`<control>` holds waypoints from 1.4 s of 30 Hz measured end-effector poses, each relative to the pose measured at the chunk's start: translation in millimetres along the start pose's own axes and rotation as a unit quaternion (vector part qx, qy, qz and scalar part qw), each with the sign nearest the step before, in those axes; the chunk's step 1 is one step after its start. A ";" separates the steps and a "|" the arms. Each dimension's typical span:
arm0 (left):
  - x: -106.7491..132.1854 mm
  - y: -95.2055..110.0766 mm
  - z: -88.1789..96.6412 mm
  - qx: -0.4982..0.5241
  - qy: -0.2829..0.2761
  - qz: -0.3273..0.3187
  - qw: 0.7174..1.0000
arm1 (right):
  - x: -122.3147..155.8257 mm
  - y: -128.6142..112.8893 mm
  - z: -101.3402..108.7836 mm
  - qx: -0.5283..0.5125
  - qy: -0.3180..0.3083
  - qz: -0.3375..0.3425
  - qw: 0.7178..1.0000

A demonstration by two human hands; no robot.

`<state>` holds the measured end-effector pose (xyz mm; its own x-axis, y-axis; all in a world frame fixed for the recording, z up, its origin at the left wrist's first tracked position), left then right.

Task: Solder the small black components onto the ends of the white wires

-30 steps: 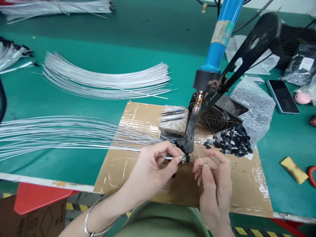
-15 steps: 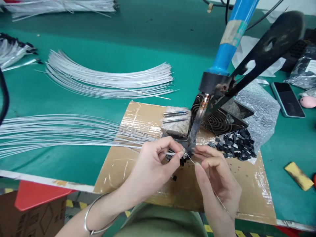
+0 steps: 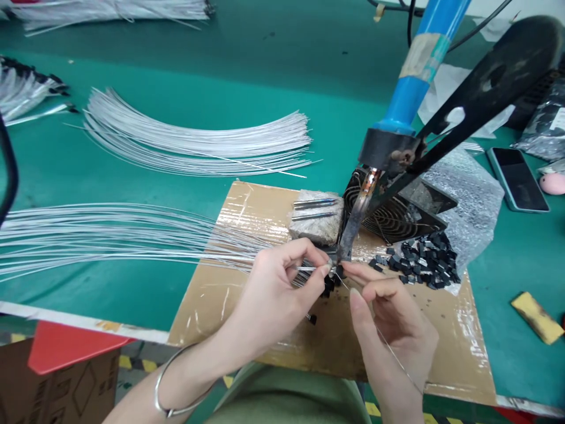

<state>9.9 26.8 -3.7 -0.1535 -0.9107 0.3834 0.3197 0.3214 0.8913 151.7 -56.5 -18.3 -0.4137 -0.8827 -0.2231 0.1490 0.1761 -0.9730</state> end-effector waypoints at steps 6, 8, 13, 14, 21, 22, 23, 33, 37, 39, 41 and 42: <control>-2.3 7.2 1.0 -0.012 0.009 -0.010 1.000 | -5.8 4.0 1.7 -0.008 -0.023 0.030 0.999; -2.2 8.4 1.4 -0.007 0.014 -0.018 1.000 | -7.5 5.0 2.4 -0.005 -0.024 0.036 0.999; -1.0 9.0 2.1 0.007 0.030 -0.036 0.999 | -9.9 5.2 3.0 0.004 -0.036 0.053 0.998; -0.8 9.0 1.8 0.010 0.031 -0.038 0.999 | -10.2 5.1 3.0 0.004 -0.037 0.054 0.998; 0.0 11.5 -0.3 0.022 0.030 -0.048 0.998 | -12.8 3.3 2.3 0.014 -0.036 0.063 0.997; 0.0 11.9 0.0 0.023 0.029 -0.049 0.998 | -13.0 2.8 2.3 0.014 -0.036 0.064 0.997; -0.1 12.3 0.5 0.023 0.030 -0.049 0.998 | -13.1 2.2 2.3 0.015 -0.036 0.064 0.997; 1.5 10.1 2.0 0.019 0.029 -0.055 0.998 | -12.2 -0.3 3.5 0.018 -0.029 0.064 0.997; 2.8 10.9 2.7 0.023 0.030 -0.057 0.998 | -11.8 -0.5 3.4 0.015 -0.027 0.062 0.998; 2.9 11.7 2.9 0.025 0.030 -0.058 0.998 | -11.8 -0.3 3.3 0.011 -0.028 0.062 0.998; 2.4 12.3 2.6 0.024 0.030 -0.056 0.998 | -11.7 0.0 3.3 0.007 -0.028 0.062 0.998; 2.0 12.5 2.5 0.022 0.031 -0.056 0.998 | -11.6 0.1 3.4 0.007 -0.027 0.062 0.998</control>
Point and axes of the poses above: each hand's wrist, its own x-axis away from the middle knuckle, its own z-axis out of the back of the hand, y = z × x, the point moved 3 cm from there along -x, towards the middle knuckle, and after that the axes turned 12 degrees about z, right-handed, at the moved point
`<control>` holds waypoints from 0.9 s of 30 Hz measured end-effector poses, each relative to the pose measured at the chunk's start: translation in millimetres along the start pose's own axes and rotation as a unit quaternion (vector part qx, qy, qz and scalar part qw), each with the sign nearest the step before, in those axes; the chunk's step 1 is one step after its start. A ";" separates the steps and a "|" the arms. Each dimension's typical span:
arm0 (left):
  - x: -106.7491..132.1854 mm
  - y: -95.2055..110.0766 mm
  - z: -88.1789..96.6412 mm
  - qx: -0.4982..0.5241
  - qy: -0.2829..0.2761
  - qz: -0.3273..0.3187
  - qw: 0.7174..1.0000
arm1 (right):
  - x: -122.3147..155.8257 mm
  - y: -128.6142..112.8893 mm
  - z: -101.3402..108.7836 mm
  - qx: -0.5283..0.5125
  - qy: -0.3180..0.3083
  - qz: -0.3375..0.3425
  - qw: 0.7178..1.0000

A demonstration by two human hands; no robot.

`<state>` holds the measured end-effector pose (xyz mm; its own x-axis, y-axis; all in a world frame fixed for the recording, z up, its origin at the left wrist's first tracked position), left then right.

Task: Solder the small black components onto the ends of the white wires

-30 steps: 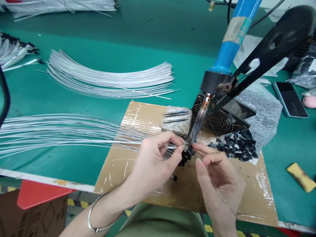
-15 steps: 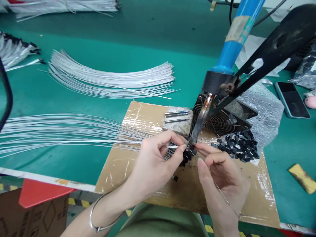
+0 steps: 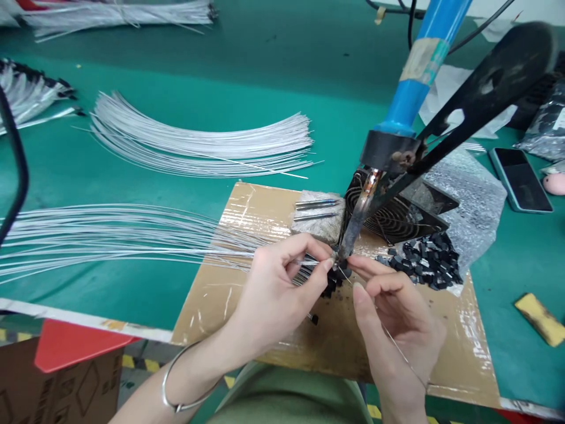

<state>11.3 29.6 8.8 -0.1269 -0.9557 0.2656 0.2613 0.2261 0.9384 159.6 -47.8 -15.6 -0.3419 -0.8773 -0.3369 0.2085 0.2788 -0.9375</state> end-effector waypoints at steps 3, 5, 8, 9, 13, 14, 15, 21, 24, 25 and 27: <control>-1.0 0.3 -0.8 0.000 0.001 -0.005 1.000 | 0.6 -0.3 0.3 0.004 0.003 0.001 1.000; -1.0 0.5 -1.2 0.006 0.000 -0.008 1.000 | 0.6 -0.7 -0.1 0.005 0.004 0.004 1.000; -0.2 0.7 -1.5 0.006 -0.003 -0.008 1.000 | 0.0 -0.9 -1.2 0.004 0.005 0.007 1.000; 0.2 0.7 -1.5 0.005 -0.003 -0.007 1.000 | -0.1 -0.8 -1.6 0.004 0.005 0.007 1.000; 1.0 -0.3 -1.2 0.008 -0.001 -0.004 1.000 | -0.1 0.3 -1.7 0.001 0.006 0.008 1.000; 0.9 -0.7 -1.3 0.008 -0.001 -0.003 1.000 | 0.1 0.7 -1.4 0.000 0.006 0.008 1.000; 0.7 -1.0 -1.4 0.008 -0.001 -0.003 1.000 | 0.2 1.1 -1.1 0.000 0.007 0.008 1.000; -0.5 -0.4 -1.9 0.001 0.000 -0.005 1.000 | 0.1 1.8 -1.6 -0.005 0.008 0.001 1.000; 0.4 1.2 -1.5 -0.002 -0.002 -0.009 1.000 | -0.1 1.2 -2.6 0.003 0.010 0.001 1.000; 0.8 1.5 -1.3 -0.002 -0.002 -0.011 1.000 | 0.0 0.9 -2.7 0.006 0.011 0.003 1.000; 1.4 1.8 -0.9 -0.001 -0.003 -0.016 1.000 | 0.5 0.3 -2.5 0.009 0.012 0.008 1.000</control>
Point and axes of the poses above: each hand's wrist, its own x-axis away from the middle knuckle, its own z-axis out of the back of the hand, y = z × x, the point moved 3 cm from there along -x, towards the middle knuckle, and after that the axes turned 12 degrees about z, right-handed, at the moved point
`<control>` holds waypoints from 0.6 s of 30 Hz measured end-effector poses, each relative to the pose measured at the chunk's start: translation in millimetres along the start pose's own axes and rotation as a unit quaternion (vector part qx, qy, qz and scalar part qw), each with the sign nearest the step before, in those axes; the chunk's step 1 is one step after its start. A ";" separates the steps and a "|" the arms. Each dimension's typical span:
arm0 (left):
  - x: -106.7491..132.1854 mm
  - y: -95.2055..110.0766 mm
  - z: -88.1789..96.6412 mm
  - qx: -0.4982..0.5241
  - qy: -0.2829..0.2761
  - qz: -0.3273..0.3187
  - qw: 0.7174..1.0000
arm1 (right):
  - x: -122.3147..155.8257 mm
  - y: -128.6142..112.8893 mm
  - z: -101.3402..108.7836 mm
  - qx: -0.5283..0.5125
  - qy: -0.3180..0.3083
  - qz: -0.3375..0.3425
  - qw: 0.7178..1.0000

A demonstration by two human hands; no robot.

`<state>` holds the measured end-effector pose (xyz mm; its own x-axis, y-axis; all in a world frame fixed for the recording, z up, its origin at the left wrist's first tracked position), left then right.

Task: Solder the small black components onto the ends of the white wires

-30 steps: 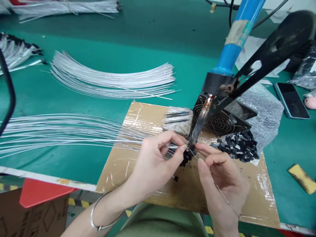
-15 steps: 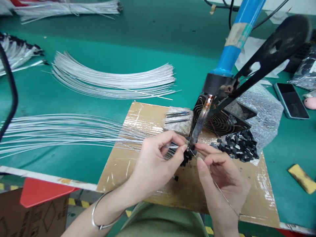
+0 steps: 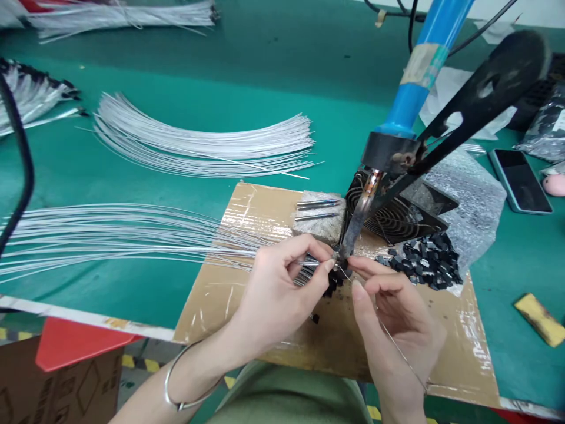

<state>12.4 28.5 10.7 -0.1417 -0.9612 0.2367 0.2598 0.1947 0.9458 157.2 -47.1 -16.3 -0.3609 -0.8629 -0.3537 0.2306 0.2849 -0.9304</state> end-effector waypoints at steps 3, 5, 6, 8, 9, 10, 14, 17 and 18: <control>-0.1 -0.7 0.1 -0.006 0.004 -0.004 1.000 | 0.5 -0.3 0.4 -0.001 0.000 -0.002 1.000; -0.5 -1.0 0.1 -0.010 0.008 -0.004 1.000 | 0.4 -0.3 0.2 -0.007 -0.001 -0.003 1.000; -0.6 -1.1 0.0 -0.011 0.009 -0.003 1.000 | 0.2 -0.3 0.0 -0.011 -0.002 -0.002 1.000; -0.7 -0.8 -0.1 -0.012 0.007 -0.002 1.000 | -0.1 -0.2 -0.4 -0.017 -0.004 0.001 1.000; -0.5 -0.5 0.1 -0.011 0.007 -0.002 1.000 | -0.1 -0.1 -0.6 -0.017 -0.005 0.002 1.000; -0.3 -0.2 0.2 -0.012 0.007 -0.003 1.000 | 0.0 0.0 -0.6 -0.017 -0.004 0.004 1.000; 0.2 0.1 0.4 -0.017 0.008 -0.014 1.000 | 1.6 0.6 -0.2 -0.014 0.002 0.005 1.000; -0.4 -0.7 -1.0 -0.023 0.009 -0.018 1.000 | 2.1 1.3 -0.1 -0.012 0.003 0.004 1.000; -0.7 -1.1 -1.5 -0.024 0.010 -0.018 1.000 | 2.0 1.4 -0.2 -0.012 0.003 0.004 1.000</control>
Point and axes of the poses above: each hand's wrist, its own x-axis away from the middle knuckle, its own z-axis out of the back of the hand, y = z × x, the point moved 3 cm from there along -x, towards the middle knuckle, and after that the axes turned 12 degrees about z, right-handed, at the moved point
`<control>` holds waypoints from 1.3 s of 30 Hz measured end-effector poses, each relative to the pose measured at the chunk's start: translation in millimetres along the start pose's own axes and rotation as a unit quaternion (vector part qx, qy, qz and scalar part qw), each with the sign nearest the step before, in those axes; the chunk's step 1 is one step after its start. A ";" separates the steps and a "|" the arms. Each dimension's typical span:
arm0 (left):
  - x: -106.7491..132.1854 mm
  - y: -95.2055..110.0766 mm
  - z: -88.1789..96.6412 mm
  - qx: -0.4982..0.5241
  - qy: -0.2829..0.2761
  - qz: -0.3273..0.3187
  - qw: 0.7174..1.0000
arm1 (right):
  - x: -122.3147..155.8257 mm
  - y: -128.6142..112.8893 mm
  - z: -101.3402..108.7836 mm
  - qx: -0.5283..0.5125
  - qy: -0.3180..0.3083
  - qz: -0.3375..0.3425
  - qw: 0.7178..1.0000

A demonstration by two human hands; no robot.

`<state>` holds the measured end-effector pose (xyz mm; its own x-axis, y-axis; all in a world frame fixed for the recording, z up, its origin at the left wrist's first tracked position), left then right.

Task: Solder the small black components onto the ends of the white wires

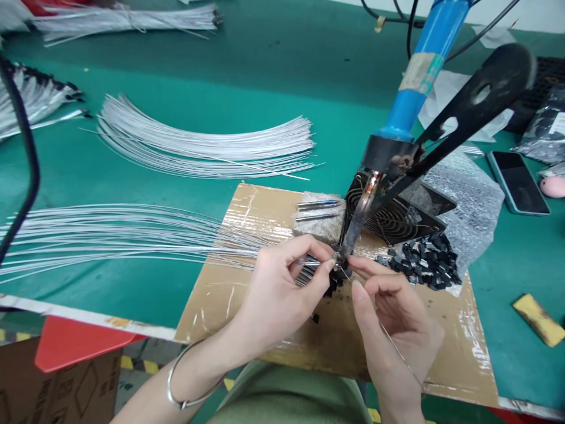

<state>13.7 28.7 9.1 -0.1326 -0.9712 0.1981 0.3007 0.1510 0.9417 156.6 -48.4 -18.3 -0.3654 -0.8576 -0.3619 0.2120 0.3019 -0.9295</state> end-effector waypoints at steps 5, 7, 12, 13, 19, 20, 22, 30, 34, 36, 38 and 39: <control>-0.3 -1.7 0.0 0.007 0.003 0.010 1.000 | -1.0 0.0 -0.8 0.008 0.002 0.003 1.000; 0.2 -1.5 0.8 0.011 0.002 0.011 1.000 | -1.0 -0.3 -1.1 0.015 0.002 0.005 1.000; 0.8 0.7 1.3 0.008 0.002 0.009 1.000 | -0.7 -0.8 -1.6 0.025 0.008 0.004 1.000; 0.8 1.3 1.2 0.007 0.002 0.007 1.000 | -0.6 -0.8 -1.8 0.023 0.008 0.004 1.000; 1.0 1.3 1.3 -0.004 0.003 0.002 1.000 | -0.1 -0.2 -1.3 0.018 0.005 0.013 1.000; 1.1 0.9 1.5 -0.007 0.004 0.001 1.000 | 0.0 0.2 -1.4 0.017 0.004 0.012 1.000; 1.3 0.2 1.5 -0.014 0.006 0.001 1.000 | -0.2 0.8 -1.8 0.014 0.004 0.011 1.000; 2.2 1.6 1.6 -0.029 0.006 -0.007 1.000 | -0.5 -1.0 -3.2 0.023 0.005 0.017 1.000; 2.3 -0.6 0.9 -0.029 0.007 -0.011 1.000 | 0.5 -0.8 -2.6 0.034 0.009 0.015 0.999; 2.3 -1.5 0.8 -0.026 0.008 -0.013 1.000 | 0.2 -0.9 -2.2 0.036 0.009 0.025 0.999; 2.4 -1.7 1.0 -0.026 0.010 -0.014 1.000 | -0.3 -0.8 -1.8 0.032 0.007 0.036 0.999; 2.4 -1.6 1.1 -0.028 0.010 -0.014 0.999 | -0.5 -0.6 -1.8 0.028 0.005 0.038 0.999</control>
<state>11.9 26.3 8.4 -0.1232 -0.9785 0.1656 0.3495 0.1134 0.9301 155.1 -47.3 -17.7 -0.3556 -0.8290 -0.4316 0.2894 0.3415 -0.8942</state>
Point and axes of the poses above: each hand's wrist, its own x-axis away from the middle knuckle, its own z-axis out of the back of the hand, y = z × x, the point moved 3 cm from there along -x, towards the middle knuckle, and after that the axes turned 12 degrees about z, right-handed, at the moved point
